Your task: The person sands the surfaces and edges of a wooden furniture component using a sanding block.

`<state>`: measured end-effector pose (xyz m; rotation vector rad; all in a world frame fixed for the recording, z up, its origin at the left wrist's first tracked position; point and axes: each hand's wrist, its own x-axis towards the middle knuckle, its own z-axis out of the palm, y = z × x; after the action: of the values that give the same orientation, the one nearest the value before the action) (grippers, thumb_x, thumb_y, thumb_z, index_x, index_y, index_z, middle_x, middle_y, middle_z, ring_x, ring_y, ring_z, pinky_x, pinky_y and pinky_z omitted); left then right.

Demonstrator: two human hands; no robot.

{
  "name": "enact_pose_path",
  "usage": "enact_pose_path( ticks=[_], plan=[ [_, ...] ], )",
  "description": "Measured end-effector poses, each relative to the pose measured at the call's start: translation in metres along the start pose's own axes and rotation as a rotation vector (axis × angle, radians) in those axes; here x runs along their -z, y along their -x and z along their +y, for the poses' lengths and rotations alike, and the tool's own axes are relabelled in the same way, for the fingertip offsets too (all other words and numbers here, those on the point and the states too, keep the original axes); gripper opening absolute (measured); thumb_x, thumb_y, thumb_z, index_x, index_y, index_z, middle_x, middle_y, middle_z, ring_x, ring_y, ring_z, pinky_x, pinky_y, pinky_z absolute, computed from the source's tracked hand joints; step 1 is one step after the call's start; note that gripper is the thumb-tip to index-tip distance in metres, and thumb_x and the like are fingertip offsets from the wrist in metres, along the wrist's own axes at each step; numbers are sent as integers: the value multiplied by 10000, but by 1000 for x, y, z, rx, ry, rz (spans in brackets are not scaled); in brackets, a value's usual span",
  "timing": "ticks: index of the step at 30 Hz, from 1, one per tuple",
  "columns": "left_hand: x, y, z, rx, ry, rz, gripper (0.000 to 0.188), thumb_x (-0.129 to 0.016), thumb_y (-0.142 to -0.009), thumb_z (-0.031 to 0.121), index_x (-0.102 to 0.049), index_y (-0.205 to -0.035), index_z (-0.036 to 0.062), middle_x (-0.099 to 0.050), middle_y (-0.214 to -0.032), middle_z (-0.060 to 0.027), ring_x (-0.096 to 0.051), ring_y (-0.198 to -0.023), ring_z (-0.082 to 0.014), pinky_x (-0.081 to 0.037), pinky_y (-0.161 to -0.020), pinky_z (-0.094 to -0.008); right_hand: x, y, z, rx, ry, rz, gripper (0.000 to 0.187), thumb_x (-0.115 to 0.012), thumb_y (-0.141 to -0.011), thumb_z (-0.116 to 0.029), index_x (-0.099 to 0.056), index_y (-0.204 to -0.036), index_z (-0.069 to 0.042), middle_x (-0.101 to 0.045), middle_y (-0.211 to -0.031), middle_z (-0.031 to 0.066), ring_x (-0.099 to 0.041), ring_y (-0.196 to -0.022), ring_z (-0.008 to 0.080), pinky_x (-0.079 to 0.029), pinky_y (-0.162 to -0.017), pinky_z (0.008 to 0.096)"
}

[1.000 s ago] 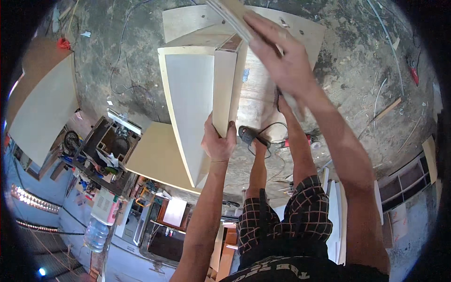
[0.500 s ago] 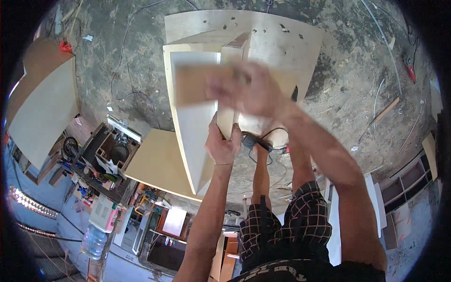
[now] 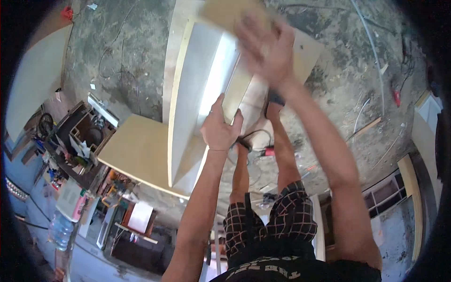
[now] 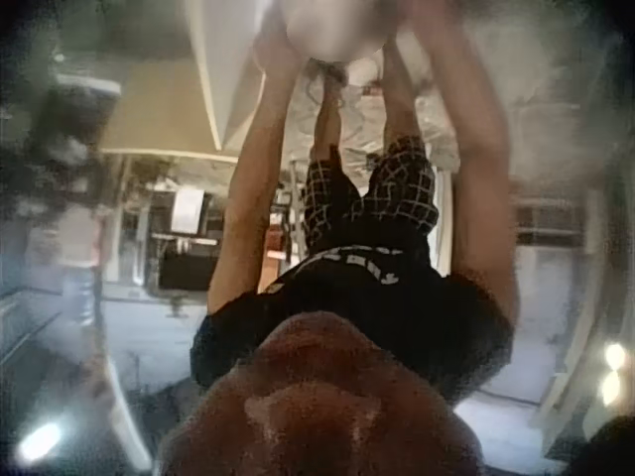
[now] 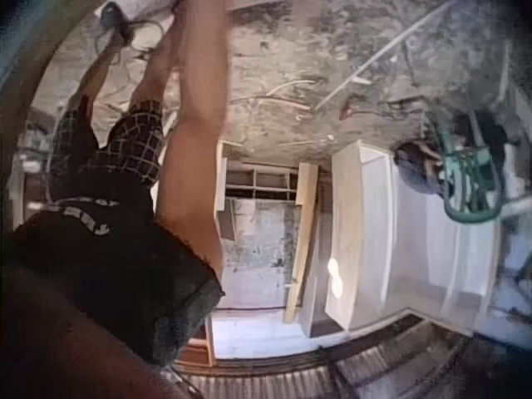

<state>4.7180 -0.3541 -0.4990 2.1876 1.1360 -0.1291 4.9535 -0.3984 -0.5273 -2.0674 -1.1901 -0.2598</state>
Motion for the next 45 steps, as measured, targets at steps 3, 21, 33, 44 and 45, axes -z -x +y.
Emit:
enact_pose_path(
  ticks=[3, 21, 33, 44, 45],
  plan=[
    [0, 10, -19, -54, 38, -14, 687, -771, -792, 288, -576, -1395, 24, -721, -1152, -200, -720, -1013, -386, -577, -881, -457, 1, 75, -42, -32, -178, -87, 502, -806, -799, -275, -716, -1292, -317, -629, -1442, -81, -588, -1107, 379, -501, -927, 450],
    [66, 229, -233, 332, 485, -333, 507, -394, -1123, 294, -480, -1541, 19, -560, -904, -7, -475, -788, -95, -434, -748, -250, -2, 83, -83, -399, -315, -288, 345, -707, -949, -202, -647, -1274, -100, -661, -1273, 143, -620, -1119, 260, -502, -963, 405],
    [82, 261, -239, 287, 274, -159, 456, -591, -1046, 235, -575, -1420, -26, -656, -1352, -236, -651, -1222, -302, -509, -1014, -375, 6, 159, -201, -902, -869, -993, 637, -780, -926, -406, -569, -1327, 42, -629, -1291, 179, -593, -1227, 277, -466, -1082, 444],
    [-7, -2, 26, 53, 304, 76, 612, -725, -845, 290, -566, -1346, -24, -625, -1301, -254, -592, -1234, -403, -471, -1053, -510, 84, -75, 109, -302, 257, -35, 555, -638, -1024, -376, -556, -1498, -100, -632, -1413, 191, -676, -1186, 288, -562, -947, 403],
    [-17, -27, 47, 57, 360, 187, 598, -716, -850, 276, -548, -1345, -14, -599, -1324, -234, -572, -1240, -401, -445, -1077, -519, 88, -67, 88, -422, 207, -73, 590, -623, -1035, -441, -540, -1519, -113, -614, -1440, 193, -668, -1210, 280, -573, -939, 403]
  ],
)
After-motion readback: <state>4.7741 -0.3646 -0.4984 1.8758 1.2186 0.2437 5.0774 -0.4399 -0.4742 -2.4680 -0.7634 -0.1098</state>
